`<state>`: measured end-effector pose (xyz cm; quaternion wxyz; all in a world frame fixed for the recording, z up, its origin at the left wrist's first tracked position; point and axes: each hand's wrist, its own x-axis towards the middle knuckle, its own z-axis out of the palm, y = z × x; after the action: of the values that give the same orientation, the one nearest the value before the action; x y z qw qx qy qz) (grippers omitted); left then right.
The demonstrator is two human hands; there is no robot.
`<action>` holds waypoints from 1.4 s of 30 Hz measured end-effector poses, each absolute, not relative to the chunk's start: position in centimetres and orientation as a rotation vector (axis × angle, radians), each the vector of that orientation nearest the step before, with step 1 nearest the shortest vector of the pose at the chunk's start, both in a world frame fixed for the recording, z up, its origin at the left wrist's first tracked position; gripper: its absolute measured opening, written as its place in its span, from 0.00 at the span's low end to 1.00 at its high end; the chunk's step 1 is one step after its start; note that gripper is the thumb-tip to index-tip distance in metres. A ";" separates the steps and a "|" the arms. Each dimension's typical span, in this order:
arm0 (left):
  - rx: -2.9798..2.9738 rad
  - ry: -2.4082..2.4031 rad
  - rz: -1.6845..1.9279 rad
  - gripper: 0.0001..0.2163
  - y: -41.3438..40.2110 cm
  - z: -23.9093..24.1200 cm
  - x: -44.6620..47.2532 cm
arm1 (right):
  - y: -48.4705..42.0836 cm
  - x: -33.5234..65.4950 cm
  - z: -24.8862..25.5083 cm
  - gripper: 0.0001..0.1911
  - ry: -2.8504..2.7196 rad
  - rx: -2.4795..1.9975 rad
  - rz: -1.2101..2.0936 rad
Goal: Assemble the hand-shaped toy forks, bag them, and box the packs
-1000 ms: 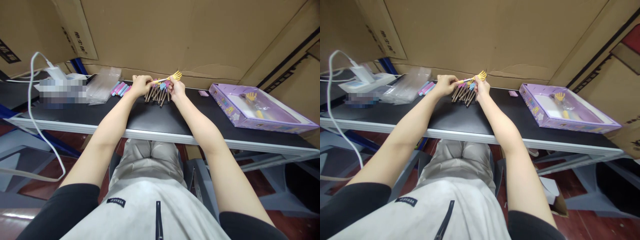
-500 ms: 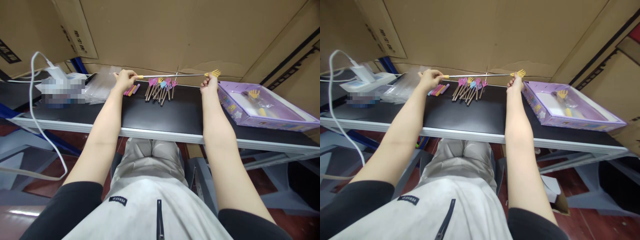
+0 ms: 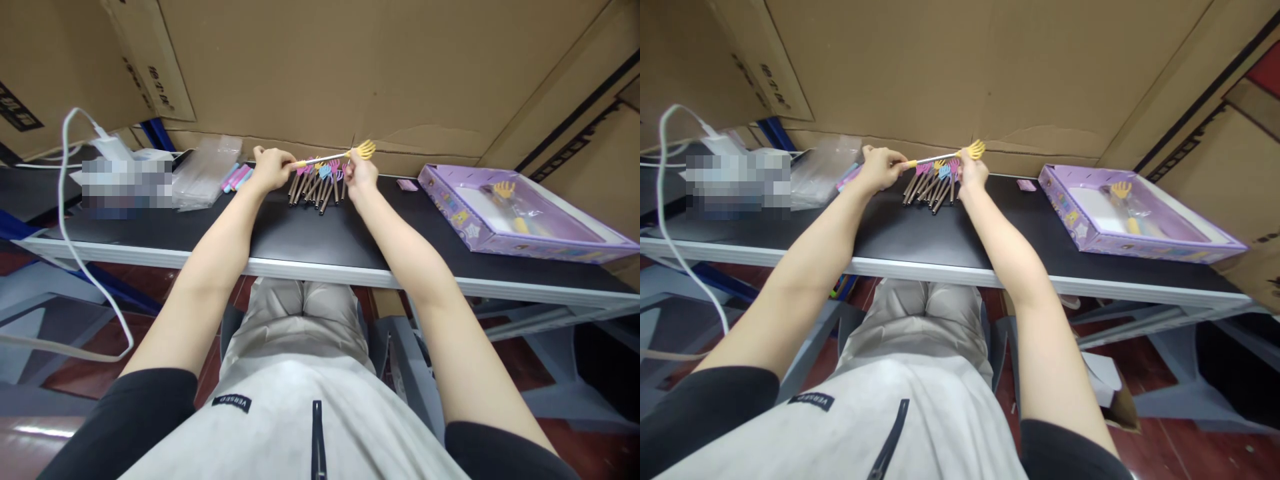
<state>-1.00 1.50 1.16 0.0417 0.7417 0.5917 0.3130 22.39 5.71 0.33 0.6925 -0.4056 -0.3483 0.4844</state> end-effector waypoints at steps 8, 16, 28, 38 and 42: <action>2.385 1.742 0.912 0.10 0.9 1.0 1.1 | 2.3 18.7 -0.1 0.27 -0.801 -0.858 1.151; 2.318 1.771 0.795 0.08 1.5 0.7 1.0 | 1.8 18.0 0.1 0.29 -0.864 -0.915 1.180; 2.096 1.972 0.991 0.08 1.8 1.7 -4.5 | 6.6 27.1 2.7 0.30 -0.669 -1.011 0.960; 2.130 2.005 0.882 0.13 1.4 1.6 -5.5 | 3.7 28.6 3.2 0.26 -0.405 -0.949 0.999; 2.111 1.968 0.886 0.13 1.3 1.6 -5.1 | 4.0 27.9 3.2 0.24 -0.441 -0.958 0.965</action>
<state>-5.13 1.31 1.57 0.0611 0.6979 0.6507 0.2929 27.89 4.05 3.19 0.7553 -0.4393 -0.2024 0.4423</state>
